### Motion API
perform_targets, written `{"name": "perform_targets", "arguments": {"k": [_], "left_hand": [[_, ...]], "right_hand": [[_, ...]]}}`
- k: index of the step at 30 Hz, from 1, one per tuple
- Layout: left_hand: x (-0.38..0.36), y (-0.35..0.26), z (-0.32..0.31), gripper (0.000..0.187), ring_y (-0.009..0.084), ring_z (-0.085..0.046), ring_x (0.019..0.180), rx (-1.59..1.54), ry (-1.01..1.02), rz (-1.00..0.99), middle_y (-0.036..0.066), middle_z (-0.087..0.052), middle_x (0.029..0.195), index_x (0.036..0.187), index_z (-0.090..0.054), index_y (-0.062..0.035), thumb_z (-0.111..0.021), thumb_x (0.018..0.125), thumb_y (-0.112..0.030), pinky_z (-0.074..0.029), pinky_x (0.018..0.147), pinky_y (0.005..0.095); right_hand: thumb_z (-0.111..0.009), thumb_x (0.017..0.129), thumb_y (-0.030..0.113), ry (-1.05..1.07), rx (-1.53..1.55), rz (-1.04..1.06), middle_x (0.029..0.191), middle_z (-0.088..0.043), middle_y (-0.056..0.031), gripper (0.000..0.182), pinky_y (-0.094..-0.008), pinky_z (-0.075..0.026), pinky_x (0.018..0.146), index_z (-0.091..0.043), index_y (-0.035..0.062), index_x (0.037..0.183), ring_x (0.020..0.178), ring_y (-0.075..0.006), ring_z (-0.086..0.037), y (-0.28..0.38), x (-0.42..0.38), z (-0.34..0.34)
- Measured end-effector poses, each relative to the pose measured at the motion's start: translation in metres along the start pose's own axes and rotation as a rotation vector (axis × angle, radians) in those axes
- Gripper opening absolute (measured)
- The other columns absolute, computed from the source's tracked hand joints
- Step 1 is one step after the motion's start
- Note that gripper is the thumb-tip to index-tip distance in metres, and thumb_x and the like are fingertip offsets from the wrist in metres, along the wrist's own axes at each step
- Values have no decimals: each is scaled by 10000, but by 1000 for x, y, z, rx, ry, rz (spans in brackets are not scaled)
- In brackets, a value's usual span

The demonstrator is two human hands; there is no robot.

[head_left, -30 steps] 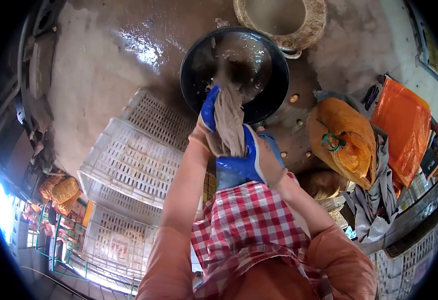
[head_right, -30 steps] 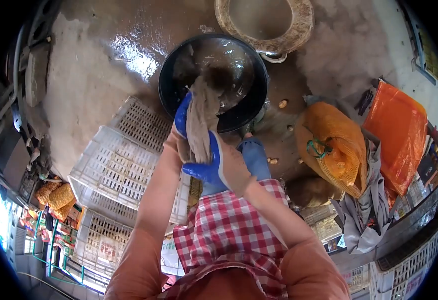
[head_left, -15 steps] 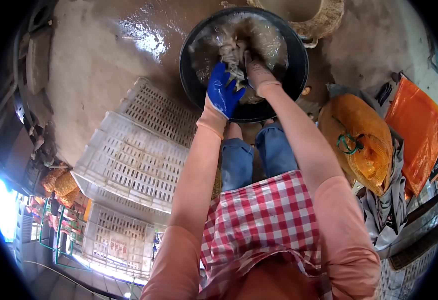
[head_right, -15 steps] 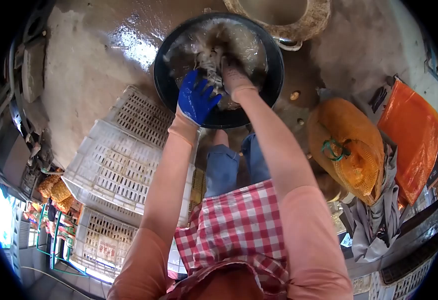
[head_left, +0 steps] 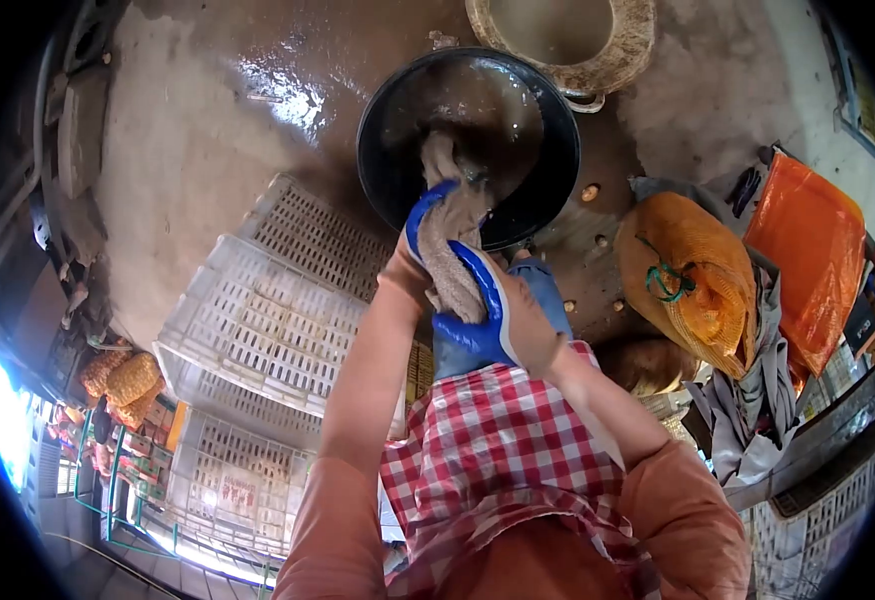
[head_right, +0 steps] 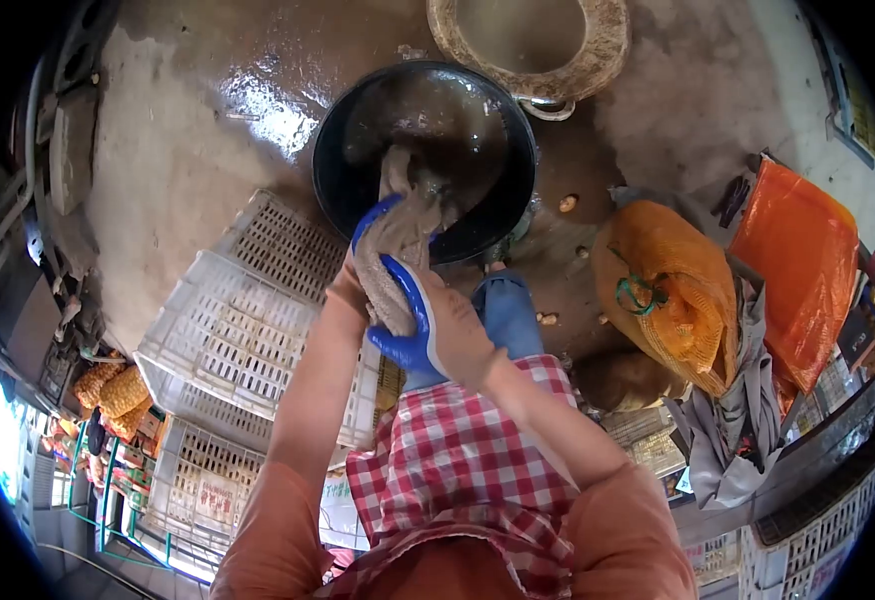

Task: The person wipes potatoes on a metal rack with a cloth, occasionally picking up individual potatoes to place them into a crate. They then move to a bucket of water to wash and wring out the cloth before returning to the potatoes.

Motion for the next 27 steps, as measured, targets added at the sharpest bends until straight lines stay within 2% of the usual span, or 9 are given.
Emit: {"name": "perform_targets", "arguments": {"k": [2, 6, 8, 10, 12, 15, 18, 23, 27], "left_hand": [[-20, -15, -47, 380, 218, -492, 1109, -1433, -36, 171, 134, -523, 1184, 1202, -475, -27, -473, 866, -206, -364, 979, 322], [-18, -9, -71, 364, 191, -499, 1111, -2940, -524, 776, 87, -513, 1216, 1231, -461, -42, -489, 900, -193, -371, 991, 320], [-12, -39, -108, 356, 241, -510, 1086, -3422, -112, 1235, 129, -555, 1136, 1181, -506, -41, -494, 870, -215, -371, 984, 376], [-11, -25, -122, 381, 243, -439, 1163, -3167, -172, 1168, 99, -463, 1249, 1261, -432, -132, -452, 908, -274, -373, 968, 402], [-16, -17, -125, 406, 262, -380, 1213, -2975, -128, 1452, 85, -371, 1336, 1311, -383, -230, -426, 916, -310, -353, 969, 445], [-23, -12, -107, 451, 279, -359, 1222, -2876, -49, 1471, 81, -342, 1352, 1339, -348, -262, -421, 911, -385, -322, 981, 486], [-34, -23, -93, 573, 285, -352, 1233, -2866, 106, 1715, 83, -323, 1379, 1374, -306, -234, -434, 878, -491, -280, 1011, 493], [1, -46, -58, 702, 284, -376, 1226, -3680, 22, 947, 78, -423, 1338, 1352, -371, -153, -421, 835, -625, -254, 1044, 454], [-9, -28, -41, 506, 234, -456, 1138, -3711, -245, 877, 56, -496, 1259, 1319, -420, -143, -468, 907, -431, -325, 1008, 338]], "right_hand": [[-667, 731, 218, 61, -218, 70, 1038, -588, -229, 630, -396, -456, 847, -399, 27, 1268, 987, -364, -574, -21, 23, 7], [-592, 795, 304, -288, -515, 66, 975, -609, -201, 456, -439, -456, 798, -471, 112, 1191, 917, -376, -576, -89, 111, 68], [-542, 819, 273, -272, -560, -294, 1045, -587, -211, 380, -413, -448, 820, -521, 84, 1148, 979, -369, -555, -144, 138, 81], [-488, 838, 247, -607, -482, -437, 1048, -582, -237, 372, -426, -440, 833, -522, 57, 1157, 985, -397, -549, -200, 143, 81], [-415, 826, 62, -220, -665, -650, 1107, -568, -214, 437, -427, -427, 891, -405, -7, 1257, 1076, -392, -512, -178, 150, 47], [-418, 817, 16, 126, -831, 67, 1233, -482, -201, 413, -410, -408, 932, -427, 0, 1230, 1131, -353, -480, -164, 151, 0], [-369, 894, 128, 67, -579, -740, 1240, -486, -192, 383, -342, -367, 959, -418, -4, 1250, 1165, -287, -465, -187, 135, 36], [-539, 813, 35, -144, 362, -230, 1292, -454, -141, 626, -288, -373, 935, -256, 27, 1371, 1165, -194, -442, -62, 71, 15], [-513, 788, -63, -78, 280, 20, 1296, -453, -182, 612, -345, -446, 910, -325, 71, 1355, 1156, -257, -494, 7, 1, 5]]}}
Point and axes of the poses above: each hand's wrist, its own x-axis towards the middle knuckle, its own z-axis out of the back of the hand, y = z × x, the point moved 9 cm from there along x, towards the middle knuckle
